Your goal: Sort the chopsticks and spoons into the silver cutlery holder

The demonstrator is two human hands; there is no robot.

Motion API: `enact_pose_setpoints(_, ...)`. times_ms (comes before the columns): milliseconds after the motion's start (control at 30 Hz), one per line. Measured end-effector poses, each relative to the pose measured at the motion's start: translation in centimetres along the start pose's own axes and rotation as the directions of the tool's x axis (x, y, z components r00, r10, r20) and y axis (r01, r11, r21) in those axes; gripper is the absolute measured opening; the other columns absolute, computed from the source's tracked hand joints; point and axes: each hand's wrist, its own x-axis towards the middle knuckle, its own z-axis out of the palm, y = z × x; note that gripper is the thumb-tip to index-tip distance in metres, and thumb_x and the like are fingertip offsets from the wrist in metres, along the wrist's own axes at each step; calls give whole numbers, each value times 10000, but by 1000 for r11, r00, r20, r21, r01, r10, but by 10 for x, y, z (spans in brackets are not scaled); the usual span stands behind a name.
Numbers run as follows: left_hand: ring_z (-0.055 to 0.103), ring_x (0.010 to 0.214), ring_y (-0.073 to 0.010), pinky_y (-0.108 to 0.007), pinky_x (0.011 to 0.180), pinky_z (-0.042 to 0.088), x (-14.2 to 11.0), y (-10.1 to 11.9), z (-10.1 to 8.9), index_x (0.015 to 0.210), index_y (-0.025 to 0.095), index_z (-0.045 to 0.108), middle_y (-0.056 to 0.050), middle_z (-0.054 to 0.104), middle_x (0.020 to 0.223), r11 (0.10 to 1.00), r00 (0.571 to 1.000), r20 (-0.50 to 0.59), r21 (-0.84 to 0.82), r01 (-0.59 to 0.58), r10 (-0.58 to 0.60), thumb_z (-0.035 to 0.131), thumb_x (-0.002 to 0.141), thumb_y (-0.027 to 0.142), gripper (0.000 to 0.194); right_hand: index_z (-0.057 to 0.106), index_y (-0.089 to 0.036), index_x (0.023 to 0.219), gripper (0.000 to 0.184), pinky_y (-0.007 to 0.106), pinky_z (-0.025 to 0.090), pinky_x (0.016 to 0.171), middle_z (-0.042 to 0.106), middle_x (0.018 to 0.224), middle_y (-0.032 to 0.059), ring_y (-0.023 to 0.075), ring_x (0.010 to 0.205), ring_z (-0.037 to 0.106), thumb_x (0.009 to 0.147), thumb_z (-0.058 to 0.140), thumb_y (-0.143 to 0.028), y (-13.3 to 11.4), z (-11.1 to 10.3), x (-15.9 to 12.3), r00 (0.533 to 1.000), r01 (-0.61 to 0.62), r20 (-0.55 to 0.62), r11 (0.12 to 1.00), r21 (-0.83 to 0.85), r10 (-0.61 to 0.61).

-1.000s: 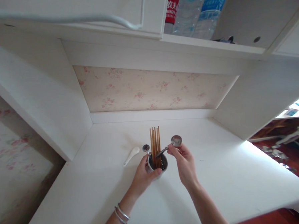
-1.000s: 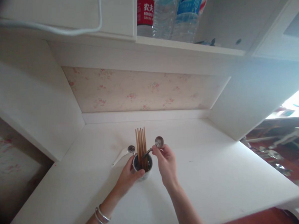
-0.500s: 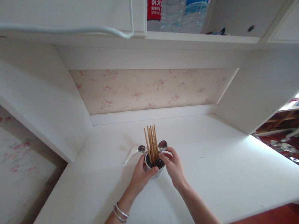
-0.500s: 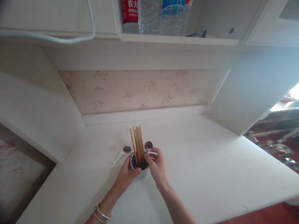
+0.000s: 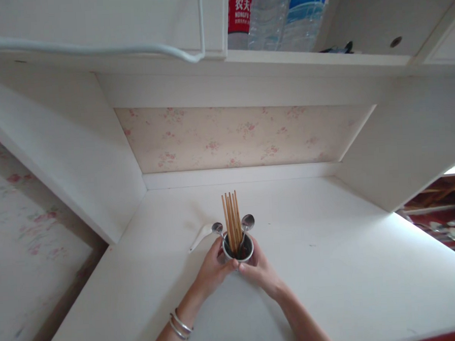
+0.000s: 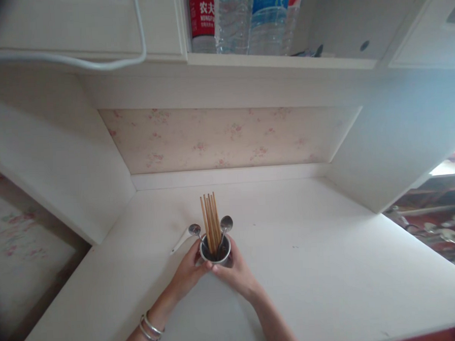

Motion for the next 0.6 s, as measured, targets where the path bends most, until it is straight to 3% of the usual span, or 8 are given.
enact_pose_setpoints(100, 520, 1253, -317, -407, 1057, 433, -4, 2, -3, 1373, 195, 491, -136, 551, 1367, 998, 1000, 24, 56, -14, 13, 719, 742, 547, 758, 496, -244, 1313, 760, 505, 414, 1046, 619, 1295, 104, 320, 1205, 564, 661, 863, -380, 6, -3, 1, 1000, 6, 0, 1000, -15, -6)
enact_pose_setpoints(200, 467, 1298, -322, -411, 1089, 399, -9, -1, -16, 1361, 180, 505, -155, 479, 1421, 995, 998, -57, 99, -31, 37, 714, 702, 618, 818, 491, -251, 1326, 784, 502, 413, 1053, 619, 1301, 98, 315, 1210, 566, 647, 879, -317, 14, -5, 2, 998, 27, -51, 999, -27, -29)
enact_pose_setpoints(367, 609, 1026, -212, -347, 913, 513, -9, 1, -55, 1191, 191, 595, -103, 607, 1193, 931, 974, -222, 342, 126, -50, 663, 811, 479, 482, 492, -276, 1340, 802, 507, 410, 1063, 617, 1313, 84, 318, 1225, 561, 640, 883, -276, 16, -6, 0, 997, 17, -76, 999, -31, -20)
enact_pose_setpoints(467, 611, 888, -187, -341, 821, 526, 0, -1, -71, 1120, 186, 615, -78, 621, 1086, 750, 961, -275, 641, 166, 23, 588, 864, 379, 322, 505, -277, 1329, 777, 504, 400, 1073, 625, 1306, 79, 314, 1224, 564, 647, 878, -278, 13, -7, 1, 999, 28, -46, 1000, -9, -28)
enact_pose_setpoints(600, 559, 1095, -232, -386, 995, 429, 17, -10, -79, 1194, 176, 576, -101, 602, 1179, 345, 972, -209, 925, 159, 112, 601, 850, 286, 363, 501, -273, 1337, 806, 512, 379, 1087, 624, 1305, 80, 312, 1225, 562, 630, 887, -266, 13, -8, 2, 997, 42, -67, 998, -51, -46)
